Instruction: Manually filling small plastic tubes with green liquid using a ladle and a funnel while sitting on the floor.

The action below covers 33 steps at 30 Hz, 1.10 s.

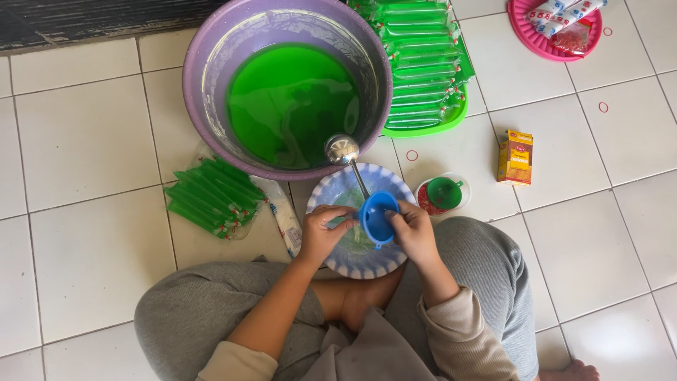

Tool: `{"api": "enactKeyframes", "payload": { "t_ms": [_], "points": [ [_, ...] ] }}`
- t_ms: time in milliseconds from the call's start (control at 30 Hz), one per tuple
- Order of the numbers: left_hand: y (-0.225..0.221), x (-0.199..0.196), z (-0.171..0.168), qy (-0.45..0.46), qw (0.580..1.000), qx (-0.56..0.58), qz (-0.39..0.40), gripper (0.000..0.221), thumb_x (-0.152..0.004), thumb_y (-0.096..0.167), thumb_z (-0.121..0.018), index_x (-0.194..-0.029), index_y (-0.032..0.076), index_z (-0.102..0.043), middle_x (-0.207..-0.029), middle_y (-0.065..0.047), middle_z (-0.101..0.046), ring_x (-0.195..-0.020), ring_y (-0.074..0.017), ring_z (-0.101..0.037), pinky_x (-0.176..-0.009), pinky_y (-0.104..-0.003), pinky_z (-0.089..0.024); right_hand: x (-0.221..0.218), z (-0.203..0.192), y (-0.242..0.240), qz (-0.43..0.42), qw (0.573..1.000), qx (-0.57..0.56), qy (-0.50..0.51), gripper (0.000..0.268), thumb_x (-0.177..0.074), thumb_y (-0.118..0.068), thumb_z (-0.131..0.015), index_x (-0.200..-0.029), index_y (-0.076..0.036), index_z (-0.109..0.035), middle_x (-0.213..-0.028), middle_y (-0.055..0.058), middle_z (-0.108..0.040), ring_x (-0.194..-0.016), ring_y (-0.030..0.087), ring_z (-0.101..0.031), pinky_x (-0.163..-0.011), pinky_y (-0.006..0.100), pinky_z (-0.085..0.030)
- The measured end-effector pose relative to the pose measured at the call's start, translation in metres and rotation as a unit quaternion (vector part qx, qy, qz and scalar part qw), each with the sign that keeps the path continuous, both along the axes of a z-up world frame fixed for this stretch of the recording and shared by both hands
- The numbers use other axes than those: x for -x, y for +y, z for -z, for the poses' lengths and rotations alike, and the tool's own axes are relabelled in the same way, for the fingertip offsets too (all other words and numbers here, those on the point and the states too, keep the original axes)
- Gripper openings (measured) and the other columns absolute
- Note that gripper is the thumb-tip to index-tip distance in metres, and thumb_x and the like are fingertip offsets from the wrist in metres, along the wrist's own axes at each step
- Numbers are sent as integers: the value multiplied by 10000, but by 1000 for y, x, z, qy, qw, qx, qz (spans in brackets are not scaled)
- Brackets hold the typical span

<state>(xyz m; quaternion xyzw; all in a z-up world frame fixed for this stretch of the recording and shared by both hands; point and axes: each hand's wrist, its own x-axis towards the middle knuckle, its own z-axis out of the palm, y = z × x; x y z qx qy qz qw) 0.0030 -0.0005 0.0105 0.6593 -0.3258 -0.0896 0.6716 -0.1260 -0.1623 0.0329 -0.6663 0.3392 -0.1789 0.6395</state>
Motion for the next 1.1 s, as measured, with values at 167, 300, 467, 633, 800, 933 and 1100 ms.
{"api": "enactKeyframes", "payload": {
  "t_ms": [167,300,467,633,800,933,1100],
  "points": [
    [11,-12,5,-100,993,-59,28,137,-804,98,-867,-926,140,-822,-894,-38,-810,-880,-234,-762,-858,-378,-538,-16,-9,17,-50,995,86,23,124,-887,-70,-650,-854,1,-747,-509,96,-530,-468,153,-471,-419,289,-381],
    [23,-22,-13,-125,983,-132,22,46,-849,133,-834,-891,133,-815,-864,-46,-806,-896,-250,-756,-914,-418,-503,-28,64,13,-138,989,-44,-43,347,-1038,-194,-614,-723,-56,-663,-443,72,-467,-361,106,-365,-377,244,-324],
    [23,-30,68,-62,994,-91,20,91,-893,101,-798,-803,88,-785,-800,-133,-780,-847,-370,-733,-815,-481,-528,-39,60,15,-57,827,-549,-102,809,-943,-850,-295,-804,-110,-591,-566,2,-489,-495,110,-446,-493,245,-330],
    [21,-23,-13,-25,998,-20,48,56,-886,119,-811,-844,83,-822,-860,-137,-804,-907,-380,-746,-819,-486,-564,-49,155,-26,84,668,-732,-100,687,-978,-753,-351,-646,-170,-498,-511,-61,-371,-440,94,-378,-438,217,-342],
    [20,-24,4,-32,998,-45,39,78,-906,104,-784,-840,76,-814,-859,-114,-803,-944,-351,-746,-833,-486,-557,-61,171,-40,107,606,-770,-165,501,-1121,-379,-258,-705,-184,-457,-551,-97,-361,-493,57,-485,-502,162,-410],
    [20,-30,23,17,998,-61,20,91,-892,175,-826,-801,163,-826,-813,-59,-809,-899,-344,-751,-830,-456,-573,-78,72,-36,105,760,-571,-292,184,-1026,-48,-408,-1107,-6,-567,-873,31,-582,-748,137,-562,-656,237,-509],
    [30,-21,1,149,936,-299,111,405,-839,334,-807,-1076,6,-781,-1093,-195,-771,-1159,-435,-664,-1007,-538,-516,-115,-28,-31,7,977,-99,-187,314,-1080,-112,-380,-1286,71,-530,-937,212,-681,-736,245,-618,-712,382,-577]
  ]
}}
